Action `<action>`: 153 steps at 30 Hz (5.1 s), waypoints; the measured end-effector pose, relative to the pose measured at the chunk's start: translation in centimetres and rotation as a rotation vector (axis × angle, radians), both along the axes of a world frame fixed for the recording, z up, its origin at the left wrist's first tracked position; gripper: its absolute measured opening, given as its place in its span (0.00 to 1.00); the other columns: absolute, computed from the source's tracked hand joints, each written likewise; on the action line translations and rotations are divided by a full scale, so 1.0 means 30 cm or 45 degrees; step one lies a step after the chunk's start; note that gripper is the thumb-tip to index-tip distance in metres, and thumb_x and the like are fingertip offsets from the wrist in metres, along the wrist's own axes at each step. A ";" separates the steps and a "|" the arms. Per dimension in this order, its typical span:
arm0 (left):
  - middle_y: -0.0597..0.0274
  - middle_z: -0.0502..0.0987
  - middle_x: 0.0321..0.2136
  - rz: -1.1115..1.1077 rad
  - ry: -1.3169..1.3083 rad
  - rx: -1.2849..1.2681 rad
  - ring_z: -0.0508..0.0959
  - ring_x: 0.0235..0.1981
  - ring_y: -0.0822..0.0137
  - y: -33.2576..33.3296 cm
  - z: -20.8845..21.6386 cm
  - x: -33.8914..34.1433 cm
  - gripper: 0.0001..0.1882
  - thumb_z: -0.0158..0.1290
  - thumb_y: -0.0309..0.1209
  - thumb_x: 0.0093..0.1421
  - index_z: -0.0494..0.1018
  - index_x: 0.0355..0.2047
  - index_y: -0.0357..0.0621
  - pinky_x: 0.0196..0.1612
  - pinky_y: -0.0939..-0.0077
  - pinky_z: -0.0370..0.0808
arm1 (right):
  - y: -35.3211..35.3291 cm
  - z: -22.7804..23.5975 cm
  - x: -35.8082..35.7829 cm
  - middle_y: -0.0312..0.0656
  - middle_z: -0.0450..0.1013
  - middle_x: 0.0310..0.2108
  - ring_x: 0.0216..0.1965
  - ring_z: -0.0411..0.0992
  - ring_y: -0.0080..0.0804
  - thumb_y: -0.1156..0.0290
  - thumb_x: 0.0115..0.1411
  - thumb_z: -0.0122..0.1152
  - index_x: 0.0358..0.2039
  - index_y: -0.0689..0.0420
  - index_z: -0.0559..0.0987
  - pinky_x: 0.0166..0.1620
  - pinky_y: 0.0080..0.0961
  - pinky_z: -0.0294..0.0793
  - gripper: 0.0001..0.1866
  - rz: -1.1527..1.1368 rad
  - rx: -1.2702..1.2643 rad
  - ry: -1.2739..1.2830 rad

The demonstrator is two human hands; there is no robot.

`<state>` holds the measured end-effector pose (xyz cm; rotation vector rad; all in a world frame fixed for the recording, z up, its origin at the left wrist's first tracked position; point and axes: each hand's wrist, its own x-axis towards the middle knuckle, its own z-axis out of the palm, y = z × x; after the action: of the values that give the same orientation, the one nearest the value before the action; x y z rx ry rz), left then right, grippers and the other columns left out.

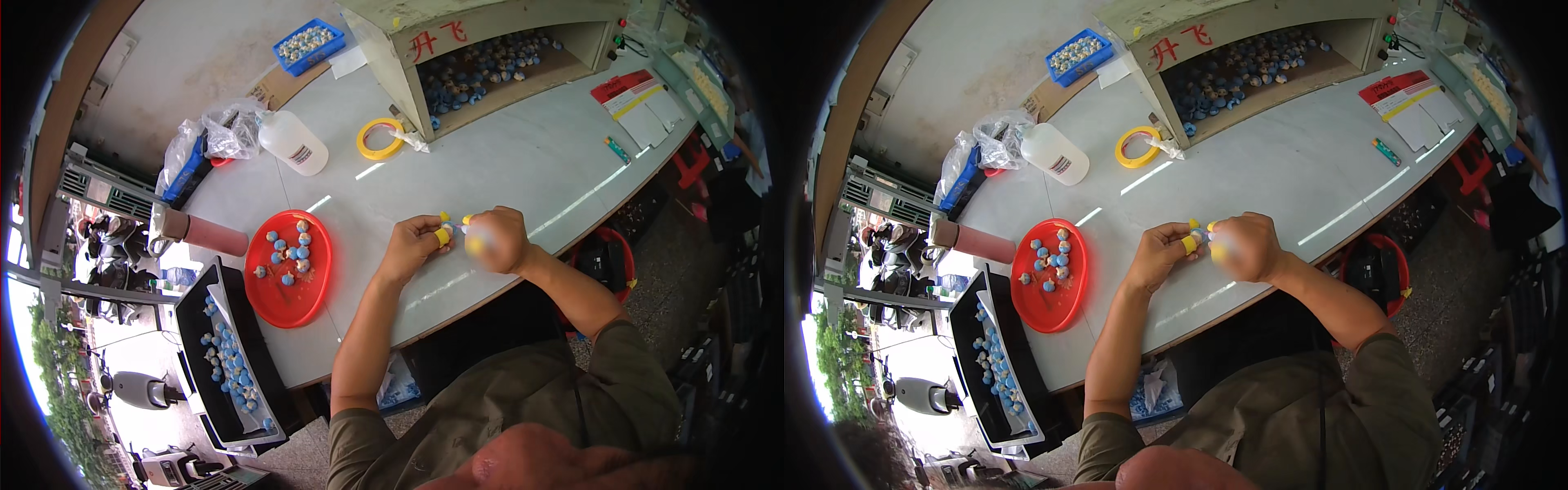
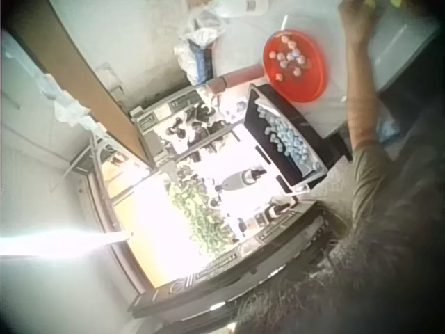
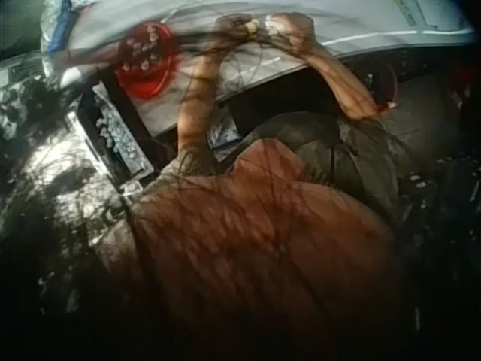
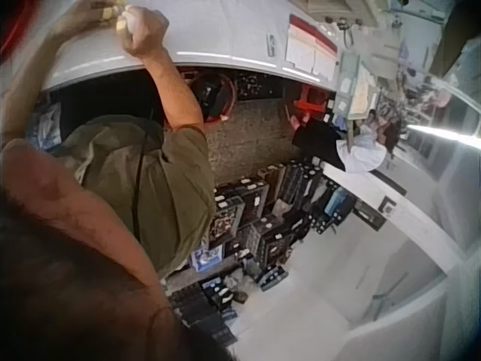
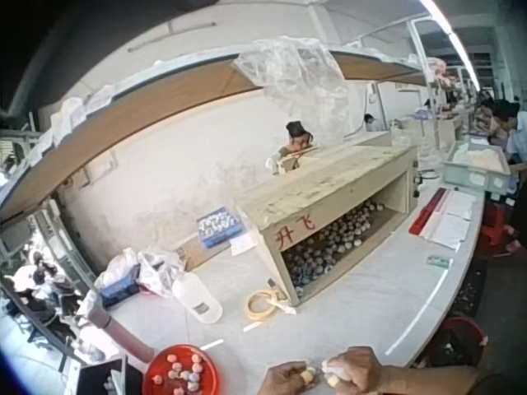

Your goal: The person assembles small blue and white figurines by applying glue from a bottle and attaching yellow pieces to the base. They handle the figurines one at a time, placing finished units into a wooden box on the table.

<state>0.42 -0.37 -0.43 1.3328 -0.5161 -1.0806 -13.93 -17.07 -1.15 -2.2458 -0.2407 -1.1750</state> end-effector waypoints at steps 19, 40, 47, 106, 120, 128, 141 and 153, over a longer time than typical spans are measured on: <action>0.56 0.79 0.43 0.068 0.182 0.005 0.82 0.43 0.64 0.011 0.016 0.018 0.16 0.55 0.22 0.63 0.72 0.51 0.31 0.44 0.79 0.80 | -0.039 0.022 -0.050 0.48 0.78 0.34 0.32 0.76 0.29 0.72 0.62 0.60 0.49 0.66 0.73 0.38 0.27 0.75 0.17 -0.020 0.656 0.186; 0.55 0.78 0.44 0.165 0.336 -0.126 0.81 0.47 0.60 0.023 -0.022 0.049 0.15 0.57 0.23 0.62 0.68 0.48 0.39 0.49 0.72 0.80 | -0.465 -0.048 -0.148 0.46 0.72 0.43 0.45 0.70 0.38 0.74 0.57 0.67 0.52 0.60 0.73 0.49 0.34 0.70 0.22 -1.168 0.200 0.124; 0.54 0.78 0.44 0.251 0.342 -0.133 0.80 0.47 0.61 0.037 -0.029 0.050 0.13 0.56 0.24 0.63 0.68 0.46 0.39 0.50 0.71 0.79 | -0.301 0.081 0.183 0.42 0.73 0.34 0.33 0.75 0.38 0.86 0.55 0.60 0.44 0.58 0.77 0.37 0.34 0.75 0.16 -0.400 0.085 0.149; 0.54 0.77 0.45 0.445 0.638 -0.382 0.81 0.44 0.65 0.034 -0.053 0.078 0.12 0.51 0.28 0.70 0.66 0.51 0.39 0.52 0.73 0.80 | -0.043 0.052 0.300 0.34 0.75 0.36 0.35 0.71 0.18 0.78 0.57 0.68 0.42 0.61 0.77 0.38 0.18 0.71 0.13 0.469 0.715 0.847; 0.57 0.75 0.48 0.404 0.489 -0.312 0.79 0.48 0.66 0.032 -0.015 0.063 0.17 0.54 0.24 0.67 0.66 0.54 0.38 0.51 0.74 0.81 | -0.050 0.079 0.289 0.33 0.76 0.34 0.35 0.72 0.17 0.76 0.56 0.70 0.40 0.60 0.77 0.37 0.17 0.72 0.13 0.472 0.684 0.868; 0.56 0.75 0.48 0.402 0.405 -0.300 0.80 0.48 0.64 0.020 -0.044 0.063 0.15 0.53 0.21 0.66 0.68 0.52 0.34 0.53 0.71 0.80 | -0.066 0.061 0.287 0.32 0.76 0.33 0.33 0.70 0.16 0.79 0.54 0.71 0.40 0.60 0.79 0.35 0.16 0.69 0.13 0.434 0.605 0.851; 0.55 0.76 0.48 0.365 0.321 -0.273 0.80 0.48 0.64 0.018 -0.045 0.059 0.14 0.53 0.20 0.65 0.69 0.51 0.32 0.54 0.69 0.80 | -0.065 0.078 0.283 0.35 0.75 0.33 0.33 0.72 0.21 0.77 0.54 0.72 0.38 0.61 0.81 0.33 0.20 0.69 0.12 0.437 0.461 0.790; 0.55 0.76 0.46 0.382 0.260 -0.261 0.80 0.46 0.64 0.011 -0.056 0.056 0.13 0.51 0.19 0.65 0.70 0.50 0.31 0.53 0.71 0.80 | -0.058 0.090 0.279 0.40 0.76 0.34 0.33 0.74 0.27 0.82 0.52 0.70 0.38 0.64 0.80 0.39 0.23 0.75 0.12 0.441 0.380 0.736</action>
<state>2.09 -0.05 -2.13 1.0661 -0.2569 -0.8778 -5.57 -18.81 1.54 -2.0659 -0.1933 -0.3310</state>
